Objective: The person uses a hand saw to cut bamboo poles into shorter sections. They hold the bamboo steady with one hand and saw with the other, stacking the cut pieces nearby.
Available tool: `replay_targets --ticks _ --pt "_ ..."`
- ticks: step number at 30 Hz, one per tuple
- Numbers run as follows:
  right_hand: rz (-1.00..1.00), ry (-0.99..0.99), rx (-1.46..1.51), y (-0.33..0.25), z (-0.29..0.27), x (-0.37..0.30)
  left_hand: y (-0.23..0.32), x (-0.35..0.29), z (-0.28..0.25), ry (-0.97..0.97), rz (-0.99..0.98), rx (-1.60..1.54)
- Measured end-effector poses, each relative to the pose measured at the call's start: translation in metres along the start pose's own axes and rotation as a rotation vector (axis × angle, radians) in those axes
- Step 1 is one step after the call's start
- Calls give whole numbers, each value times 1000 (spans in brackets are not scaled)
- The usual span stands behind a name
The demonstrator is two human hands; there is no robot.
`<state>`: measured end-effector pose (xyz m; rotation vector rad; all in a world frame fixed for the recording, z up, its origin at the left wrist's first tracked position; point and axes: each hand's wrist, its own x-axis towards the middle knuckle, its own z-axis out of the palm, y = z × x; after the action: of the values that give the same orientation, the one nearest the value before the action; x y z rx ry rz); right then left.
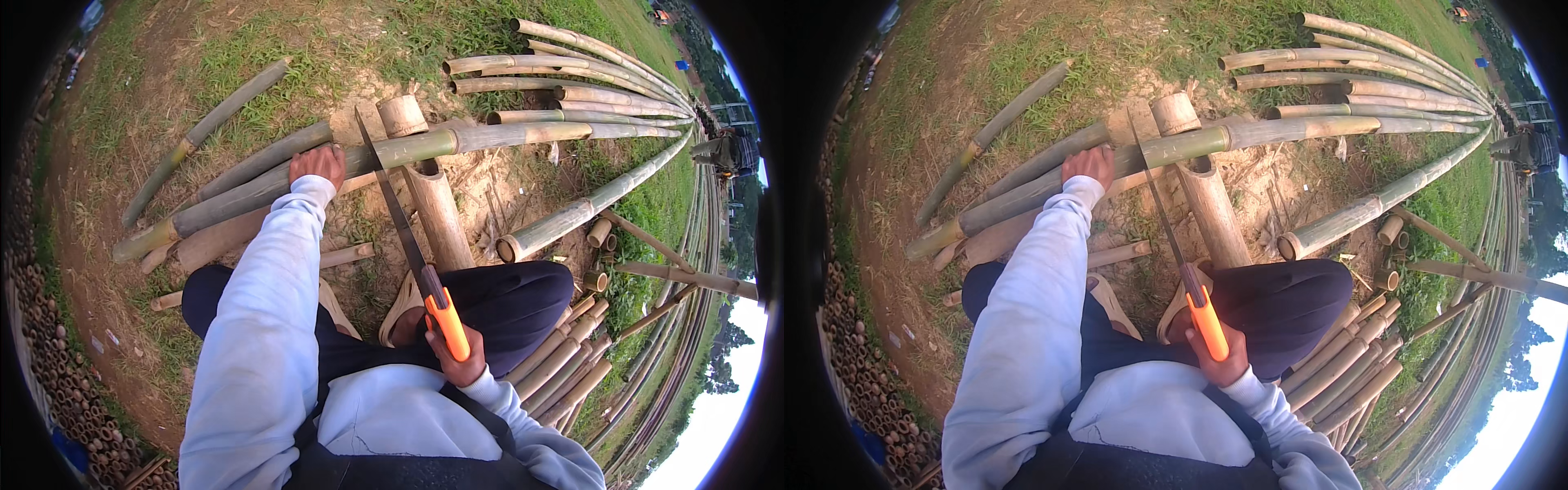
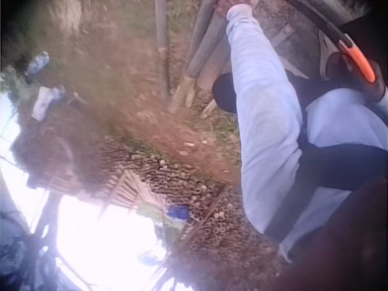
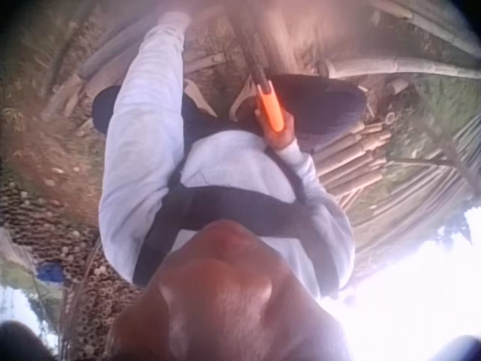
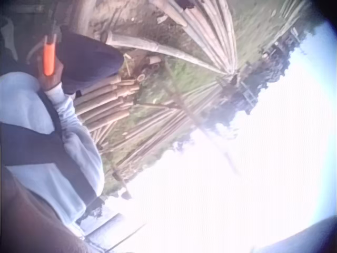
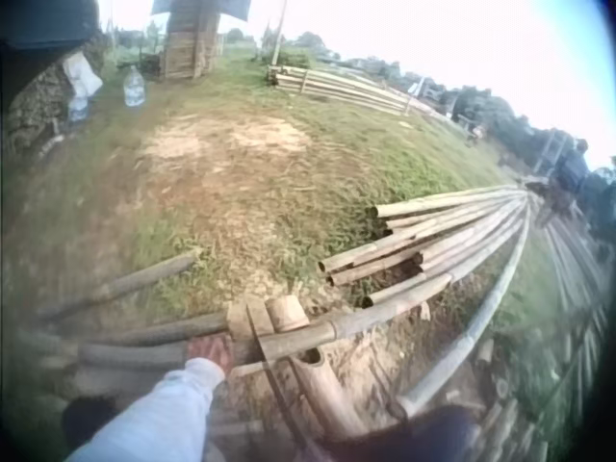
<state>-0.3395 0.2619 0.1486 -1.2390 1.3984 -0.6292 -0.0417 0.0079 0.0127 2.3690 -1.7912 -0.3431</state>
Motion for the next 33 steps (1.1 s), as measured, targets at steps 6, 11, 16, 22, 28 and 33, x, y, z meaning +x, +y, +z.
replay_targets --ticks 6,11,16,22,28,33 --pt "-20 29 22 7 7 50 17 -1 -9 -64 -27 -28" --pt "-221 117 -44 14 50 142 10 3 -6 47 39 10" --pt "-24 38 -24 -2 1 -9 0 -1 0 41 17 2" --pt "-127 92 6 27 18 59 9 -5 11 36 4 -17" --pt "-183 109 46 15 48 133 1 3 -1 37 46 14" --pt "-73 60 -25 11 -6 -22 1 -3 8 80 27 0"
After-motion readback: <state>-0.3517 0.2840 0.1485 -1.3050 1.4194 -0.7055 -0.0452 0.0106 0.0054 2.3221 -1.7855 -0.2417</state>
